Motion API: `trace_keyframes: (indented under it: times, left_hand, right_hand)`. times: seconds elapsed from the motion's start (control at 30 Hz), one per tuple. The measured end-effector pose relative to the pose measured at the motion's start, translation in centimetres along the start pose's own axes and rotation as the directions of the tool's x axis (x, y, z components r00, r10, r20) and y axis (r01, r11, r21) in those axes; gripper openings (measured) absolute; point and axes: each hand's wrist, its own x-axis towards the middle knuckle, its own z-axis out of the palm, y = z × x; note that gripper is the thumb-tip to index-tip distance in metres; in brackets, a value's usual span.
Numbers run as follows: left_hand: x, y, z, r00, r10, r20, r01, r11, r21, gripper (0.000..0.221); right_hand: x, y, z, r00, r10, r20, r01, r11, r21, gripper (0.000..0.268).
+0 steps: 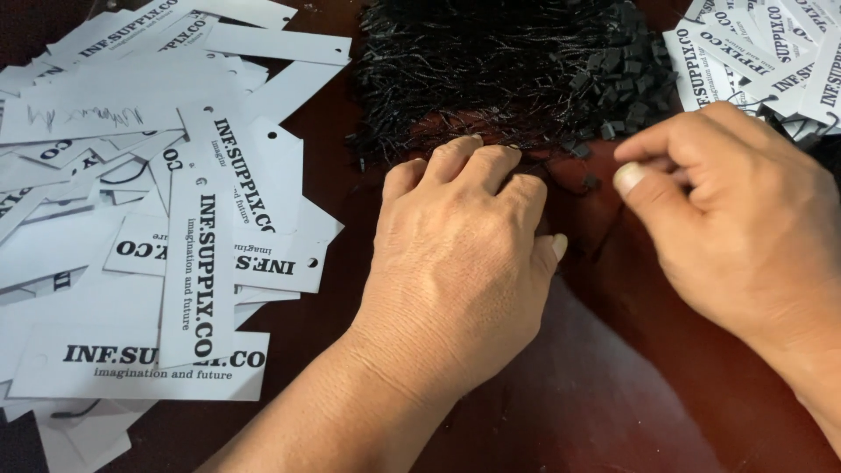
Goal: Attaching paper brand tags to plastic string fasteners by threading the fastener through a hole in the tag.
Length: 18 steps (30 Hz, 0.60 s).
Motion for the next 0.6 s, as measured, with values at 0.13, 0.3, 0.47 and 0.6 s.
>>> trace_keyframes:
  times: [0.13,0.3,0.47,0.6]
  left_hand:
    - [0.1,0.0,0.0,1.000,0.007,0.004,-0.007,1.000,0.005,0.030]
    - [0.0,0.0,0.0,1.000,0.008,0.006,-0.008,1.000,0.006,0.030]
    - [0.1,0.0,-0.3,1.000,0.010,-0.022,-0.011,0.999,-0.032,0.031]
    - [0.5,0.4,-1.4,0.996,-0.012,-0.083,0.006,0.998,-0.068,0.038]
  right_hand:
    - [0.0,-0.3,-0.2,0.994,-0.101,-0.030,0.101,0.994,0.033,0.026]
    - [0.1,-0.7,-0.5,0.982,-0.190,0.012,0.190,0.982,0.013,0.010]
    - [0.0,-0.3,-0.4,0.985,-0.164,0.049,0.164,0.986,0.000,0.010]
    - [-0.1,-0.7,-0.8,0.966,-0.255,-0.039,0.258,0.956,0.137,0.007]
